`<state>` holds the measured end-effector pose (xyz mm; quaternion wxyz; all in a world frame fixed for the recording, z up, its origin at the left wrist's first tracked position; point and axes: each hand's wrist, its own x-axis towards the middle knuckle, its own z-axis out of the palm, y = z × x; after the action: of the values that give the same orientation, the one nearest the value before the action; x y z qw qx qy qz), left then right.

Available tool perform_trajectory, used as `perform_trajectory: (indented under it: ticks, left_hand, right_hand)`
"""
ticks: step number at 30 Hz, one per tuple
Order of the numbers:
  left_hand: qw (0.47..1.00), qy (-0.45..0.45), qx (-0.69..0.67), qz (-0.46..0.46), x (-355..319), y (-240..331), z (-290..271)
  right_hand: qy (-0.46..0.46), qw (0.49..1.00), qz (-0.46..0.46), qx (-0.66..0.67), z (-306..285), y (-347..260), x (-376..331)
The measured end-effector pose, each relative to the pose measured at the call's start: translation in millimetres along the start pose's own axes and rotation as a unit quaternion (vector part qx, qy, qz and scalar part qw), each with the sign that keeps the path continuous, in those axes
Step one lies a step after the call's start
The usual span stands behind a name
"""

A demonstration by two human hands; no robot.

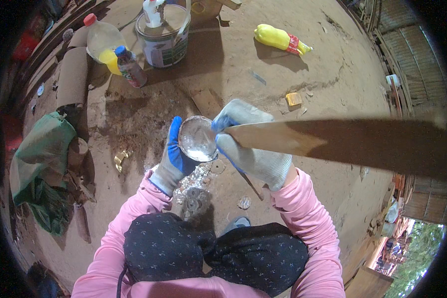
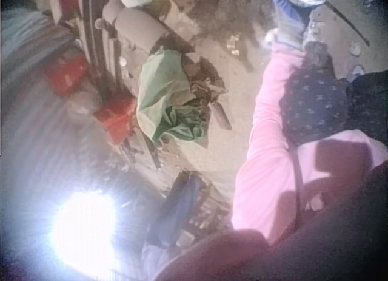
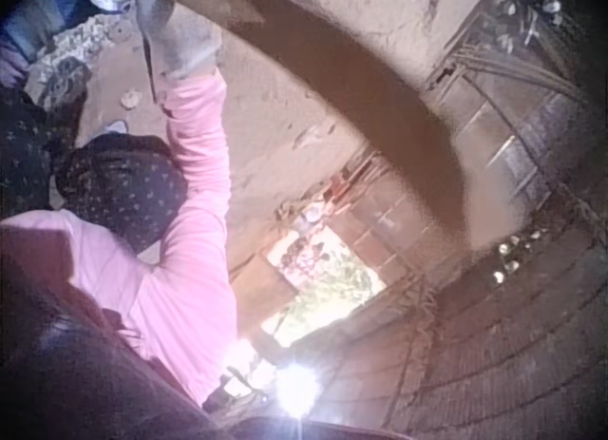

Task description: The person crouches on the floor and mixes a brown paste in a small container using a wooden stick. They add a dark liquid from a plastic bottle and a white powder from a bag, then continue stirring the mixture.

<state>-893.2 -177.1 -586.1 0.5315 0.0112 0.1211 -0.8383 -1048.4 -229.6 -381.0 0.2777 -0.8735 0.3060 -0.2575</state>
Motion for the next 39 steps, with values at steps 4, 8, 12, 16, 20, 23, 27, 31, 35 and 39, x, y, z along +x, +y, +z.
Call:
perform_trajectory:
  ticks: [4, 8, 12, 16, 20, 23, 27, 31, 35, 39]
  left_hand:
    - [1.0, 0.009, 0.017, -0.004, -0.6, -0.6, 4.2]
    - [1.0, -0.008, 0.008, -0.01, -1.7, -0.6, 7.3]
    - [1.0, -0.019, 0.012, -0.013, -0.8, -0.9, 7.7]
    - [0.998, 0.031, -0.046, -0.027, 2.1, -0.8, 6.8]
    - [1.0, 0.005, -0.009, -0.024, 2.0, -0.6, 6.1]
    - [1.0, 0.011, -0.003, -0.019, 2.3, -0.9, 6.3]
    - [1.0, -0.007, 0.007, -0.018, 3.7, -1.7, 7.5]
    - [0.999, 0.031, -0.014, -0.019, 4.7, -3.3, 9.6]
    - [0.998, 0.037, 0.058, -0.006, 5.9, -3.8, 11.6]
    - [0.997, 0.061, 0.042, -0.007, 7.2, -6.0, 12.5]
  right_hand:
    - [-0.025, 0.998, 0.034, 0.046, -1.3, 1.5, 1.9]
    - [-0.038, 0.997, 0.045, 0.046, -4.9, -2.5, 1.6]
    - [-0.011, 0.986, 0.116, 0.12, -7.1, -5.8, 1.7]
    - [-0.062, 0.992, 0.095, 0.058, -6.2, -4.5, 3.2]
    - [-0.022, 0.994, 0.078, 0.078, -4.8, -3.5, 4.5]
    - [-0.061, 0.998, 0.018, 0.029, -4.5, -4.5, 5.9]
    - [-0.016, 0.992, 0.091, 0.081, -6.1, -5.8, 8.8]
    - [-0.039, 0.998, 0.034, 0.035, -6.1, -5.8, 10.3]
    - [-0.036, 0.998, 0.049, 0.013, -6.0, -5.8, 10.0]
    - [-0.038, 0.997, 0.059, 0.041, -8.8, -6.5, 11.3]
